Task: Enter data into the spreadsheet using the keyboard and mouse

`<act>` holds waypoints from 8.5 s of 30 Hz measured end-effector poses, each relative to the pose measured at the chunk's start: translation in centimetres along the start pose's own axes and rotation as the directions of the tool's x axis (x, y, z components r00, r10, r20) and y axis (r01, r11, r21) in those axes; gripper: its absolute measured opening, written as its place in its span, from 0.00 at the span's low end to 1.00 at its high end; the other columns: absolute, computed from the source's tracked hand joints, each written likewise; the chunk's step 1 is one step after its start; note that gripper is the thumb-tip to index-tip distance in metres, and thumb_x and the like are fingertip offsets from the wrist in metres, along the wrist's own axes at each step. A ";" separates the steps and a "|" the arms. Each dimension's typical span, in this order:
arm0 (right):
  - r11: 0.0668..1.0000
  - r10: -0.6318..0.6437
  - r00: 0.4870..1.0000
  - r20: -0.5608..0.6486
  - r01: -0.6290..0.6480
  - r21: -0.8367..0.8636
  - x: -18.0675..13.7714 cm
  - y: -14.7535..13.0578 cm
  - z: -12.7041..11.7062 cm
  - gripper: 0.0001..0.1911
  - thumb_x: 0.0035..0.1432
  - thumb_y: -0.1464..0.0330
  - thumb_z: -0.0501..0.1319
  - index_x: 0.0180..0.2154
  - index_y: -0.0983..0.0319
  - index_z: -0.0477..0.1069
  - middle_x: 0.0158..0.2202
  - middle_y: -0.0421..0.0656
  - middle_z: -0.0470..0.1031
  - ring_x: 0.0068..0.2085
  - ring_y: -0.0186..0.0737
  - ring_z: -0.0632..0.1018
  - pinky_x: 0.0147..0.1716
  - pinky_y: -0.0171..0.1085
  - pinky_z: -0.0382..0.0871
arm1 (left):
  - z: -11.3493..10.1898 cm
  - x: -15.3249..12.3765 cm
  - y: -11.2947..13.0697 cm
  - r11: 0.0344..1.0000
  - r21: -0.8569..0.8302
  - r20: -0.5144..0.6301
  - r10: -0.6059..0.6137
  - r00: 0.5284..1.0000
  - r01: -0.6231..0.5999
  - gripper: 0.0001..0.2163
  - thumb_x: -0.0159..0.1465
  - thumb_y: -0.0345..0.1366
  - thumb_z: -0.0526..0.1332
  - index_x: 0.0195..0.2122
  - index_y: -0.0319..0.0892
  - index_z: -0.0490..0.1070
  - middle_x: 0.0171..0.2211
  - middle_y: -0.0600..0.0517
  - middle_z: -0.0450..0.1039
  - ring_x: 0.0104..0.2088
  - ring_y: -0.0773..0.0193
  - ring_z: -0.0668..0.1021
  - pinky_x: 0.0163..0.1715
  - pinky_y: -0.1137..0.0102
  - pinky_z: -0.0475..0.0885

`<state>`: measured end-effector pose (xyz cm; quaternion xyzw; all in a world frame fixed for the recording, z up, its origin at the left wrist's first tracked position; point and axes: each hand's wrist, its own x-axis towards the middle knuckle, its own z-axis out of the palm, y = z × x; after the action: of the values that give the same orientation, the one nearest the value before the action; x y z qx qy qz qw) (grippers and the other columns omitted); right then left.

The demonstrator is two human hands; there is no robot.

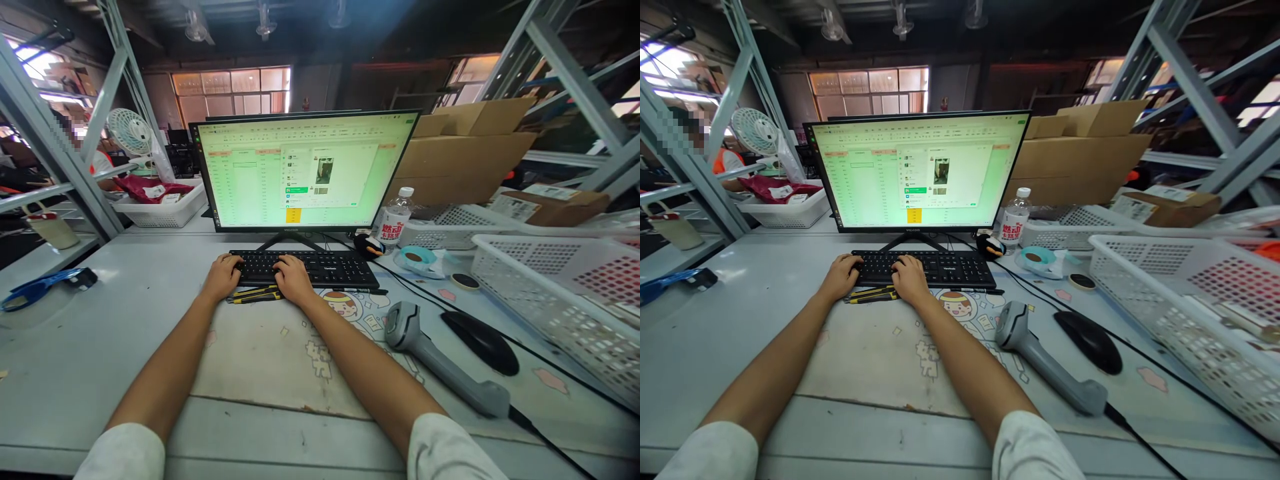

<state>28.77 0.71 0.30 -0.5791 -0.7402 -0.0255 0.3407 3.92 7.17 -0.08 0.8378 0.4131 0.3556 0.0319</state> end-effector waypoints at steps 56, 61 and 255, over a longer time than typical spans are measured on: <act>0.883 0.352 0.885 -0.306 -0.422 -0.204 -25.4 21.6 -25.9 0.40 0.48 0.26 0.55 0.48 0.44 0.78 0.53 0.58 0.80 0.55 0.63 0.79 0.54 0.63 0.69 | 2.1 -0.1 -2.4 0.998 -0.059 -0.010 0.004 1.000 -0.005 0.19 0.68 0.37 0.54 0.58 0.43 0.73 0.61 0.43 0.74 0.64 0.48 0.71 0.68 0.47 0.65; 0.884 0.388 0.866 -0.314 -0.446 -0.138 -26.6 20.7 -24.6 0.40 0.47 0.26 0.56 0.51 0.43 0.76 0.56 0.57 0.79 0.57 0.63 0.78 0.57 0.62 0.68 | 2.1 -0.1 -2.4 0.999 -0.045 -0.017 0.011 1.000 -0.012 0.18 0.68 0.38 0.54 0.56 0.42 0.74 0.60 0.42 0.75 0.63 0.48 0.72 0.68 0.47 0.66; 0.997 -0.064 0.987 0.146 0.071 -0.041 -0.9 0.7 -0.1 0.18 0.66 0.65 0.55 0.51 0.61 0.79 0.65 0.52 0.72 0.67 0.54 0.69 0.68 0.57 0.61 | 1.3 0.5 -1.5 0.973 -0.211 -0.036 -0.100 0.994 0.090 0.15 0.64 0.29 0.56 0.50 0.42 0.76 0.56 0.46 0.78 0.61 0.50 0.74 0.67 0.52 0.68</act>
<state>29.48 0.17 -0.34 -0.5617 -0.7814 -0.0122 0.2717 3.94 8.86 -1.29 0.8006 0.4137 0.4145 0.1269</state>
